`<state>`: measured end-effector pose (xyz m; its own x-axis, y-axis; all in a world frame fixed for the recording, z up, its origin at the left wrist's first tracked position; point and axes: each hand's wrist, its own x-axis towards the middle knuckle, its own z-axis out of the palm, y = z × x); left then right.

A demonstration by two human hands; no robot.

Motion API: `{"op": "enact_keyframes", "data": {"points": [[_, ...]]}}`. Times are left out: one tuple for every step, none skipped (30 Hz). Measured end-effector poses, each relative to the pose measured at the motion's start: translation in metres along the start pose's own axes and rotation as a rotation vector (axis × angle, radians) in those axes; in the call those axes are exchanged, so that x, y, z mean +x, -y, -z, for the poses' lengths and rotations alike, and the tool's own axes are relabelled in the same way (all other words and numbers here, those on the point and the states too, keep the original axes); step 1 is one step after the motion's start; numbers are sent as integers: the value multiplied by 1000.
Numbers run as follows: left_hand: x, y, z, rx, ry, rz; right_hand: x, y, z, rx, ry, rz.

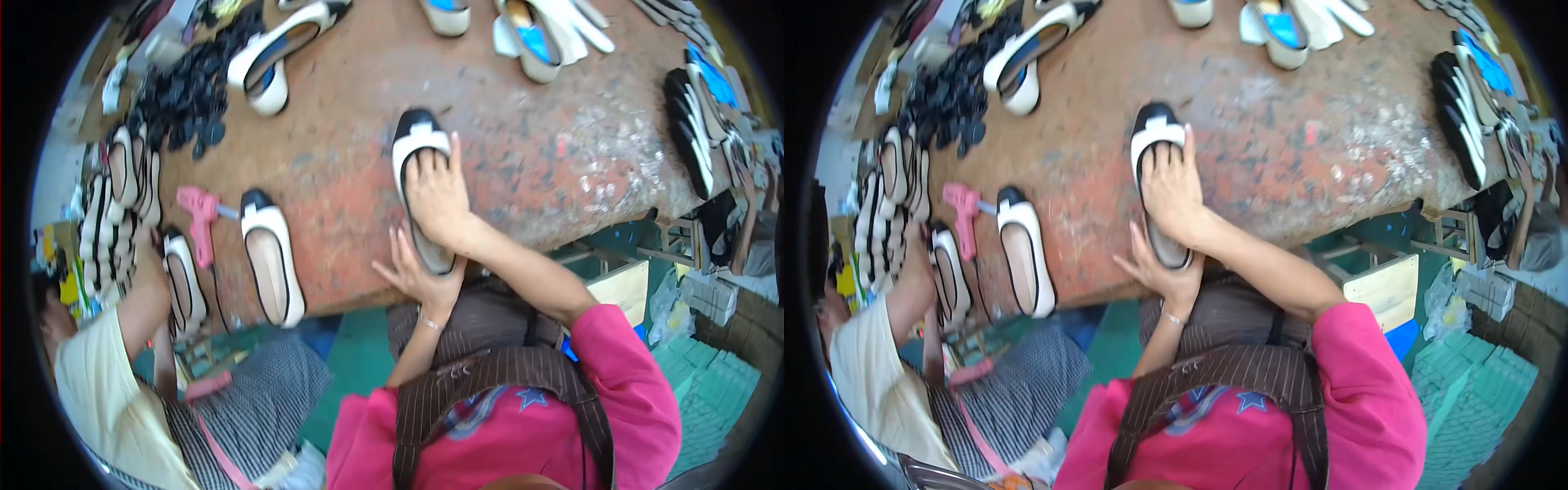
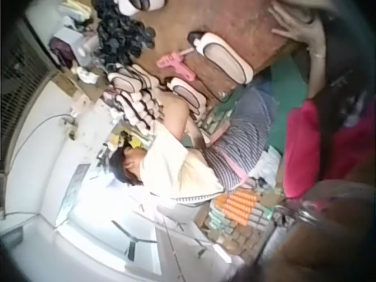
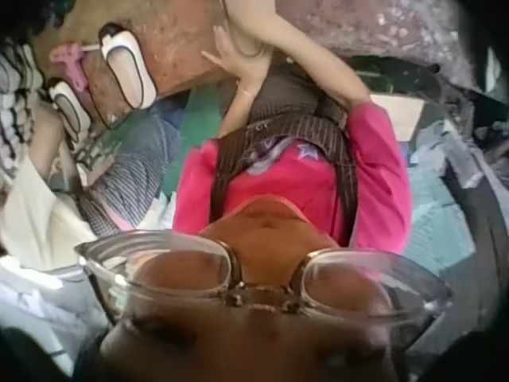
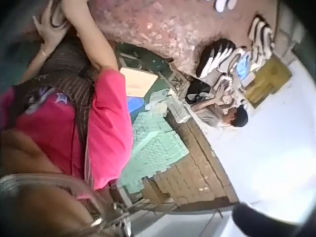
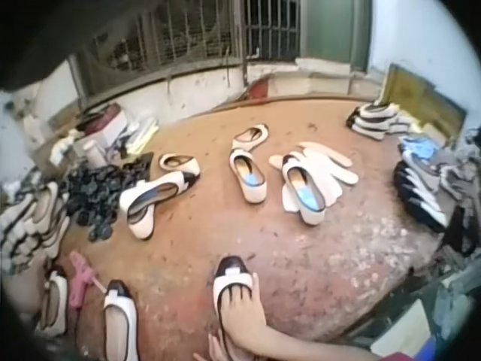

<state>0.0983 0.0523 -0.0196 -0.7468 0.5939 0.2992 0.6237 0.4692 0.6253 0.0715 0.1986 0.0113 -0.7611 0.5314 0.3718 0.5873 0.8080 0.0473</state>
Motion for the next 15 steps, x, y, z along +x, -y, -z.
{"op": "enact_keyframes", "data": {"points": [[2,-4,1,-27,1,-31,6,-5,7,48,86,12],[7,-6,2,30,-5,-92,26,-10,7,94,454,58],[7,-5,7,97,-8,-145,34,-6,14,28,517,148],[8,-3,11,87,-12,-167,33,-10,10,50,450,170],[9,1,15,-77,-14,-72,30,-12,2,74,384,196],[18,1,23,-195,3,2,20,-31,-5,387,262,210],[29,3,43,-293,-4,78,21,-51,10,708,116,252],[41,5,62,-390,-19,150,26,-80,25,1118,305,323],[50,19,89,-412,-49,151,41,-115,65,1389,588,146],[53,34,118,-321,-138,141,49,-147,85,1301,485,-53],[63,45,146,-184,-168,-11,54,-184,85,1116,288,-258],[69,62,168,-107,-200,21,64,-214,77,934,100,-449],[75,78,186,-44,-224,51,77,-246,65,358,-51,-627],[78,108,202,-56,-181,116,78,-272,45,111,-302,-613],[74,139,216,-55,-151,188,81,-285,25,118,-307,-616]]}}
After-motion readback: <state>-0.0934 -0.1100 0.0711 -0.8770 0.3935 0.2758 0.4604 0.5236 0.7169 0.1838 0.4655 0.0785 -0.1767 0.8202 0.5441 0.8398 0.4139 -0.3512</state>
